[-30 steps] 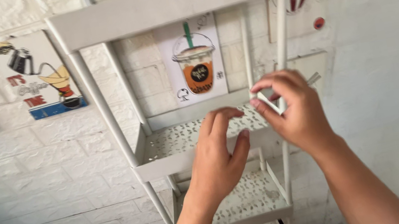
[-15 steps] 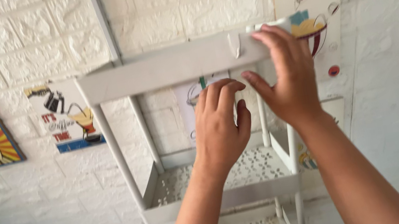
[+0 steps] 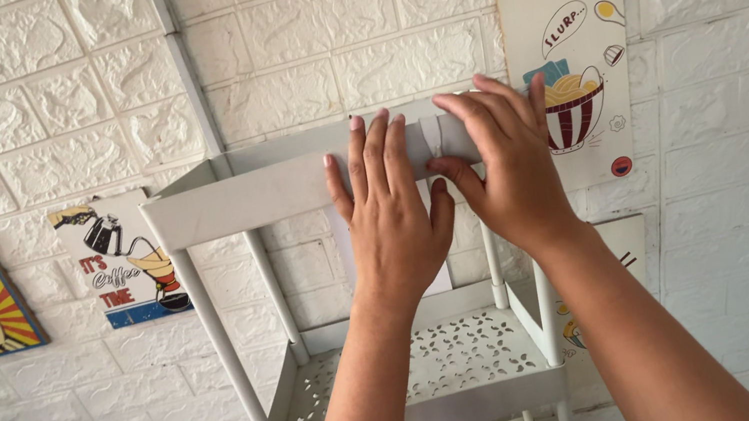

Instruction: The person assembles a white plastic shelving unit by inserting small white connectors into the top frame, then attaching vertical poles and perforated shelves. They repeatedly place connectors on a nearby black table and insert poles into the shelf frame, securing the structure.

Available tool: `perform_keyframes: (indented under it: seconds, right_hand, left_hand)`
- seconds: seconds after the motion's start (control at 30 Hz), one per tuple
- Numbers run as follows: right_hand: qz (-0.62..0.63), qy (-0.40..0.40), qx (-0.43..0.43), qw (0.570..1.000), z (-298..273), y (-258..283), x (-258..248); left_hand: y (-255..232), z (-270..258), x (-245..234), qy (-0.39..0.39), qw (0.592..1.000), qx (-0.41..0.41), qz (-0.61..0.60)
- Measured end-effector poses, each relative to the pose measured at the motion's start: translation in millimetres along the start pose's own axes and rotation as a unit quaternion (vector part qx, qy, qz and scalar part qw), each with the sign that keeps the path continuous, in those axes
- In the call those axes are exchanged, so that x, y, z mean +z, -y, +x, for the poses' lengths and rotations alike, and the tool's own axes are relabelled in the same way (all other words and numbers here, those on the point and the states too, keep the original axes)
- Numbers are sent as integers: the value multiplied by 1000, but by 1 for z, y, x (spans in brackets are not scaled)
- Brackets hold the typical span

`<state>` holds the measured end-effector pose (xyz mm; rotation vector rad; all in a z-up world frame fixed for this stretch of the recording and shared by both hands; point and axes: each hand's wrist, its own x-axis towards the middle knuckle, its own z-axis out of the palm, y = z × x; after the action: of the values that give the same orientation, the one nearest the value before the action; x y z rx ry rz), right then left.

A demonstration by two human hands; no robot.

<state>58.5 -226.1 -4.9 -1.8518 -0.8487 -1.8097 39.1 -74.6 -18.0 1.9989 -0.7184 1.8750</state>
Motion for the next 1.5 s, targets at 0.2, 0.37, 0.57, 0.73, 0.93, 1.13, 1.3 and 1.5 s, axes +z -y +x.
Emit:
perform_keyframes:
  seconds: [0.2,0.37,0.57,0.73,0.93,1.13,1.3,1.5]
  right_hand:
    - [3,-12,8,1000,-1,0,1]
    - [11,-21,16,1000,0,6,2]
    - [2,-34,33,999,2,11,5]
    - [4,-49,42,998,4,12,8]
    - [-10,-88,76,993,8,13,19]
    - [23,-133,78,988,11,19,19]
    - [22,-152,45,987,-21,40,-3]
    - [158,-36,158,974,-123,88,-21]
  left_hand:
    - [3,-3,1,19,999,-22,27]
    - [0,-4,5,2,999,-33,17]
    - [0,-5,8,-9,999,-37,19]
    - [0,-4,10,-10,999,-41,16]
    - [1,-4,8,-1,999,-45,8]
    - [-3,0,1,10,999,-50,-15]
    - [1,-12,-14,2,998,3,-57]
    - [-25,-123,-47,-39,954,-142,-263]
